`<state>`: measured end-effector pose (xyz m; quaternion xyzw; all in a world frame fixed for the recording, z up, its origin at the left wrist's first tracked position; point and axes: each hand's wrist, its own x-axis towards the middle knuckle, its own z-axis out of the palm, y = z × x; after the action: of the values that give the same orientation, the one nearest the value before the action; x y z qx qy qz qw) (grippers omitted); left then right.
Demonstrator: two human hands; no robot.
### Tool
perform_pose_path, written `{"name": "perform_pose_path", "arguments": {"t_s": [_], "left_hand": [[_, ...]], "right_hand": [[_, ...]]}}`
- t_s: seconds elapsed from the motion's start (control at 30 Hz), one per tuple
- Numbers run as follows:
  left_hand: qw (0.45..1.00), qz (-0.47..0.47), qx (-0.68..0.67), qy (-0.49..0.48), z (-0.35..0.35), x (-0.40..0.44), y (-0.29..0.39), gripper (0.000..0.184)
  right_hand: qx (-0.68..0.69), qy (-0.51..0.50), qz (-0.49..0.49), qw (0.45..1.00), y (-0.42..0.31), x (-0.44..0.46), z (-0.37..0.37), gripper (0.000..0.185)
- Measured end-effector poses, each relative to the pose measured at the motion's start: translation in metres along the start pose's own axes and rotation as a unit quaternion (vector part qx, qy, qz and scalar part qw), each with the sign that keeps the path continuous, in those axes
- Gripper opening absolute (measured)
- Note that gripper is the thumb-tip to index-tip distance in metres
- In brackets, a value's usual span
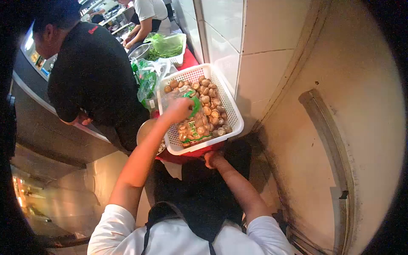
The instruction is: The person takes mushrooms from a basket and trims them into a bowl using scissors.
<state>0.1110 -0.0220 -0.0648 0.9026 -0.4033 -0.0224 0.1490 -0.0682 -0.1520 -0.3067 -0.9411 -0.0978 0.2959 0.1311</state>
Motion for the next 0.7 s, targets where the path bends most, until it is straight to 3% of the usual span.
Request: {"name": "perform_pose_path", "arguments": {"t_s": [0.1,0.2,0.3,0.33,0.37,0.47,0.57,0.63,0.7], "left_hand": [[0.999,0.032,-0.007,0.021,0.024,0.006,-0.011,0.014],[0.993,0.012,-0.025,0.114,0.016,-0.003,-0.006,0.011],[0.975,-0.076,-0.066,0.198,-0.017,-0.024,0.014,0.015],[0.961,-0.085,-0.063,0.256,-0.020,-0.031,0.011,0.025],[0.945,-0.125,-0.135,0.269,-0.031,-0.043,0.013,0.028],[0.870,-0.205,-0.346,0.284,-0.028,-0.091,-0.010,0.033],[0.671,-0.255,-0.638,0.278,-0.026,-0.136,-0.010,0.027],[0.592,-0.243,-0.720,0.269,-0.018,-0.164,-0.013,0.024],[0.549,-0.269,-0.743,0.274,-0.013,-0.183,-0.011,0.019]], "right_hand": [[-0.012,0.034,-0.012,0.999,-0.004,-0.006,-0.001,0.035],[-0.012,0.084,-0.048,0.995,-0.015,-0.032,-0.019,0.033],[0.016,0.100,-0.059,0.993,-0.033,-0.071,-0.043,0.032],[0.027,0.100,-0.058,0.993,-0.037,-0.081,-0.047,0.031],[0.032,0.129,-0.077,0.988,-0.038,-0.090,-0.048,0.032],[0.070,0.209,-0.144,0.965,-0.045,-0.121,-0.044,0.039],[0.149,0.254,-0.200,0.934,-0.072,-0.156,-0.062,0.046],[0.203,0.257,-0.203,0.923,-0.094,-0.174,-0.077,0.048],[0.238,0.305,-0.211,0.898,-0.115,-0.179,-0.090,0.046]]}}
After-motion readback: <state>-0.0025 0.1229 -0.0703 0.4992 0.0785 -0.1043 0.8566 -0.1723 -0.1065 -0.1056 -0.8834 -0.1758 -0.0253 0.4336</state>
